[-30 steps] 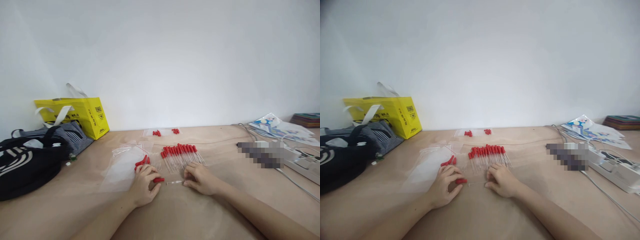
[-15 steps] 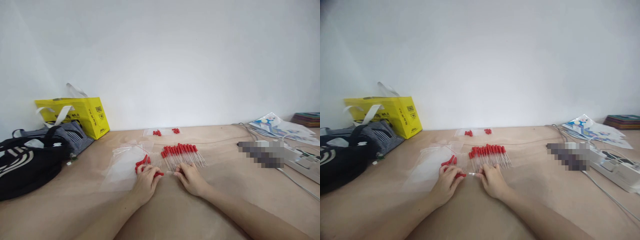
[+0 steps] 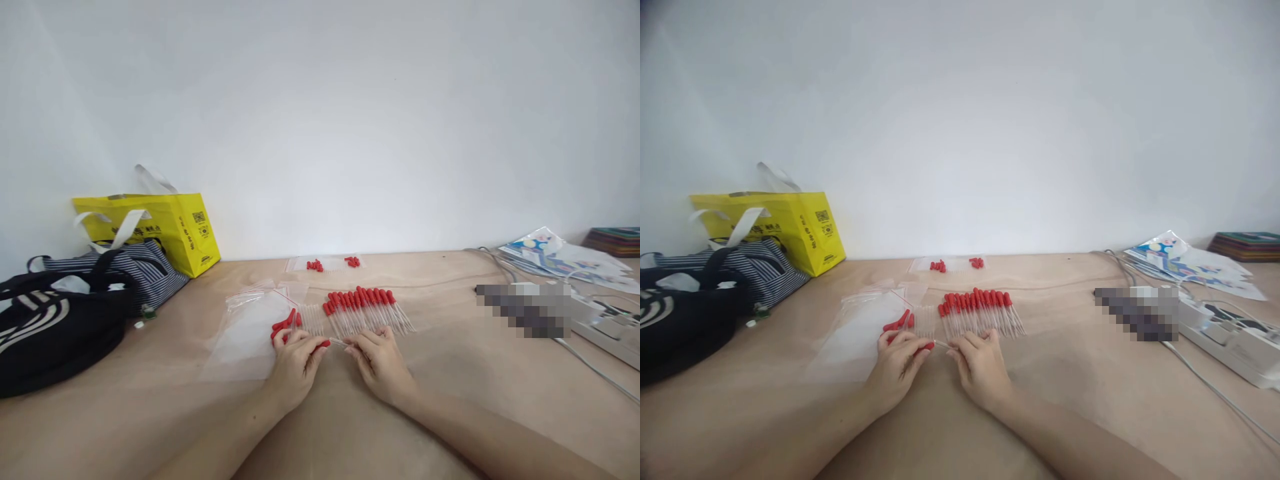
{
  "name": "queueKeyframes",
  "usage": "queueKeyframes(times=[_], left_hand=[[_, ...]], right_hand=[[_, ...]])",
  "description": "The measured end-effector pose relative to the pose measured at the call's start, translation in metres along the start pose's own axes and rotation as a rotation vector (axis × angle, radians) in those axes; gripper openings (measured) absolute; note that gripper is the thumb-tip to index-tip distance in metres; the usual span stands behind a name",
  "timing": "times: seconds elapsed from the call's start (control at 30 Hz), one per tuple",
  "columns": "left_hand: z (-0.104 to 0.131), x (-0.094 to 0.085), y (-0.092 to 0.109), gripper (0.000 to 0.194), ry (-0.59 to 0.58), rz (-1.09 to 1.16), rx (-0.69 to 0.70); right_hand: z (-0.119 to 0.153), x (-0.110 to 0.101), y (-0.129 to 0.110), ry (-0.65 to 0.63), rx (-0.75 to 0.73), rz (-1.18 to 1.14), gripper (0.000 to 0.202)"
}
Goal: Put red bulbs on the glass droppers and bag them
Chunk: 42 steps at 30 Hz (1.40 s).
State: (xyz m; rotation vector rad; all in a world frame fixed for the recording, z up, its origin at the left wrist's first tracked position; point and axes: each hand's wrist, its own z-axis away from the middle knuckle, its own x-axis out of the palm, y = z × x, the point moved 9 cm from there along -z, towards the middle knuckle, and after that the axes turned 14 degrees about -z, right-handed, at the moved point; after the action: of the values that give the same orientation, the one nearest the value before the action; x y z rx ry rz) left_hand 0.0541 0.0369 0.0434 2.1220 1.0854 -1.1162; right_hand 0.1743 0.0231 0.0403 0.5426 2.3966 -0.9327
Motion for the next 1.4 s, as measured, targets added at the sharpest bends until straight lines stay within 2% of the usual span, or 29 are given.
queueKeyframes(times=[0.13, 0.4, 0.57, 0.7, 1.03, 1.27, 1.4], left_hand=[[0.000, -0.005, 0.001, 0.016, 0.046, -0.027, 0.027], [0.003, -0.010, 0.011, 0.018, 0.116, -0.079, 0.138], [0.005, -0.023, 0.016, 0.017, 0.202, 0.005, 0.128], [0.007, -0.027, 0.021, 0.015, 0.240, 0.048, 0.140], [0.011, -0.023, 0.033, 0.019, 0.257, 0.031, 0.210], [0.011, -0.025, 0.044, 0.018, 0.240, -0.019, 0.262], [0.008, -0.025, 0.044, 0.018, 0.209, -0.052, 0.253]], right_hand=[[0.000, -0.006, -0.004, 0.045, -0.044, 0.033, 0.020], [0.005, -0.003, -0.015, 0.052, -0.221, 0.146, 0.019], [0.010, -0.002, -0.026, 0.057, -0.374, 0.231, 0.029], [0.011, 0.000, -0.029, 0.043, -0.415, 0.250, 0.030], [0.020, 0.004, -0.035, -0.001, -0.561, 0.315, 0.027], [0.020, 0.006, -0.042, 0.036, -0.600, 0.275, 0.026], [0.015, 0.009, -0.043, 0.037, -0.570, 0.263, 0.026]])
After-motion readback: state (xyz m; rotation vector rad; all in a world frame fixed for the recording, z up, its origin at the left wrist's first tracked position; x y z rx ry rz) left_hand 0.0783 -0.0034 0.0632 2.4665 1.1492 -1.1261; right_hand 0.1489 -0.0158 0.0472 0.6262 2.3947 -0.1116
